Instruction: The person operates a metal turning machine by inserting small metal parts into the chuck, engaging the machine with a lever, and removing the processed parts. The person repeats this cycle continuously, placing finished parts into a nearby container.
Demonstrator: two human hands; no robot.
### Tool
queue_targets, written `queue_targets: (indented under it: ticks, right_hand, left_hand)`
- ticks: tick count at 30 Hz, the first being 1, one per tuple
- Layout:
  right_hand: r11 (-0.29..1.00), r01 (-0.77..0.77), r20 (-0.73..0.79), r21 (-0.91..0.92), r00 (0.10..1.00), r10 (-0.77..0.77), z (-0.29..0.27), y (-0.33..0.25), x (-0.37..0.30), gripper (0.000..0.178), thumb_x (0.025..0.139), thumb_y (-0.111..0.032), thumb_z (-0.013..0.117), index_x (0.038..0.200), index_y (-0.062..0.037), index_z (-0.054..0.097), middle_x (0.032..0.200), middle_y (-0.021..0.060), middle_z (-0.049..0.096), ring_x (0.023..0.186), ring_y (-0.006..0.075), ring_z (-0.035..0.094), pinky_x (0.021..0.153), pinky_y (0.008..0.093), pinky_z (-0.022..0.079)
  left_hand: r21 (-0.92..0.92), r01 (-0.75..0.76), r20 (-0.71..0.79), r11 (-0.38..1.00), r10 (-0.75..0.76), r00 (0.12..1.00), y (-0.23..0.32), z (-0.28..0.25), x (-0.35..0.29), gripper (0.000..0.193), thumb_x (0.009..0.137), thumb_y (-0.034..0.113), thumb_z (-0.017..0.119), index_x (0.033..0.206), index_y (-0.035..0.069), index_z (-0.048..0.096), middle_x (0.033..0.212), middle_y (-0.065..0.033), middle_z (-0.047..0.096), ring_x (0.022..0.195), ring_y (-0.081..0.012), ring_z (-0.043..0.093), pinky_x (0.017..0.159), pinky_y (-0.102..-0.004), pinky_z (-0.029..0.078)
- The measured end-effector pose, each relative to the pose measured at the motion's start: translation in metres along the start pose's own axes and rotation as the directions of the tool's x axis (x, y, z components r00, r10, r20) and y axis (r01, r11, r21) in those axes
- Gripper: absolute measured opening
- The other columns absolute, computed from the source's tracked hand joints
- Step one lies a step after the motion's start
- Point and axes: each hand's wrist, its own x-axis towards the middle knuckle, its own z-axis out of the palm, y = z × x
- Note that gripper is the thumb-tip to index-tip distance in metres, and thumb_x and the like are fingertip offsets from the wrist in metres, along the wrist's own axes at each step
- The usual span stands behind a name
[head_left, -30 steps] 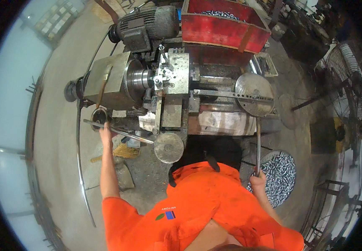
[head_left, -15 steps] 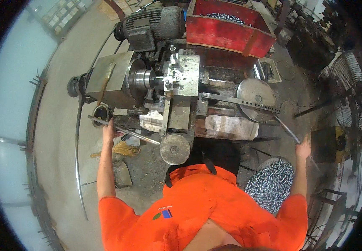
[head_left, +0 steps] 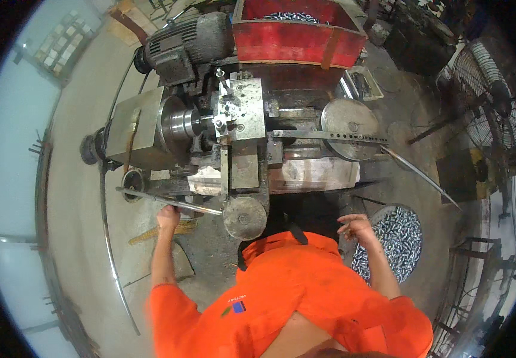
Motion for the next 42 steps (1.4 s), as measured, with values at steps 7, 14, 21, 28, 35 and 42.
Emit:
queue_targets:
  ticks: [7, 14, 21, 28, 35, 42]
  right_hand:
    - [0.707, 0.27, -0.161, -0.653, 0.863, -0.479, 0.022, 0.051, 0.052, 0.059, 0.064, -0.011, 0.06, 0.122, -0.0024, 0.056, 0.085, 0.0146, 0.06, 0.075, 0.0251, 0.06, 0.068, 0.0313, 0.048]
    - [0.492, 0.245, -0.001, -0.835, 0.895, -0.447, 0.039, 0.044, 0.02, 0.071, 0.056, -0.019, 0.066, 0.126, -0.0139, 0.055, 0.126, 0.0204, 0.045, 0.113, 0.038, 0.045, 0.095, 0.0415, 0.041]
    - [0.305, 0.367, 0.221, -0.879, 0.88, -0.421, 0.004, 0.045, 0.02, 0.06, 0.057, -0.019, 0.067, 0.116, -0.0152, 0.062, 0.135, 0.0249, 0.039, 0.117, 0.042, 0.043, 0.098, 0.0418, 0.039]
    - [0.23, 0.436, 0.362, -0.87, 0.882, -0.302, 0.023, -0.048, 0.018, 0.045, 0.059, -0.019, 0.065, 0.102, -0.0092, 0.068, 0.127, 0.0237, 0.049, 0.116, 0.0368, 0.049, 0.097, 0.0401, 0.041]
    - [-0.038, 0.709, 0.559, -0.704, 0.52, -0.646, 0.13, -0.255, 0.015, 0.047, 0.055, -0.006, 0.059, 0.101, -0.0007, 0.063, 0.118, 0.0187, 0.056, 0.111, 0.0352, 0.052, 0.094, 0.0368, 0.041]
    - [-0.372, 0.758, 0.766, -0.536, 0.252, -0.592, 0.254, -0.324, 0.071, 0.037, 0.058, -0.018, 0.058, 0.091, -0.0039, 0.068, 0.105, 0.0152, 0.061, 0.097, 0.0346, 0.056, 0.084, 0.0406, 0.046]
  left_hand:
    - [-0.177, 0.038, 0.102, 0.983, -0.02, 0.995, -0.017, 0.07, 0.015, 0.053, 0.085, 0.048, 0.051, 0.114, 0.003, 0.051, 0.104, -0.0205, 0.063, 0.092, -0.036, 0.063, 0.077, -0.046, 0.05]
    - [-0.284, 0.138, -0.045, 0.949, -0.157, 0.987, 0.0, 0.041, -0.022, 0.038, 0.085, 0.033, 0.057, 0.108, 0.002, 0.055, 0.098, -0.0227, 0.064, 0.092, -0.0381, 0.062, 0.079, -0.0473, 0.049]
    - [-0.566, 0.164, 0.273, 0.808, -0.004, 0.962, -0.04, 0.006, -0.046, 0.047, 0.079, 0.03, 0.065, 0.116, 0.002, 0.056, 0.098, -0.0229, 0.064, 0.089, -0.0321, 0.064, 0.076, -0.0419, 0.05]
    - [-0.663, -0.039, -0.171, 0.747, -0.101, 0.98, -0.113, -0.097, -0.082, 0.033, 0.086, 0.014, 0.059, 0.118, 0.004, 0.056, 0.082, -0.0089, 0.062, 0.069, -0.0153, 0.059, 0.06, -0.0305, 0.047]
    - [-0.423, 0.172, -0.505, 0.89, -0.389, 0.771, -0.163, -0.169, -0.156, 0.036, 0.085, 0.026, 0.061, 0.118, 0.012, 0.058, 0.094, -0.0131, 0.065, 0.086, -0.0275, 0.063, 0.074, -0.0378, 0.049]
    - [-0.374, 0.507, -0.071, 0.777, -0.569, 0.819, -0.204, -0.113, -0.202, 0.044, 0.078, 0.032, 0.064, 0.116, 0.01, 0.059, 0.095, -0.0169, 0.065, 0.09, -0.0343, 0.062, 0.077, -0.0416, 0.048]
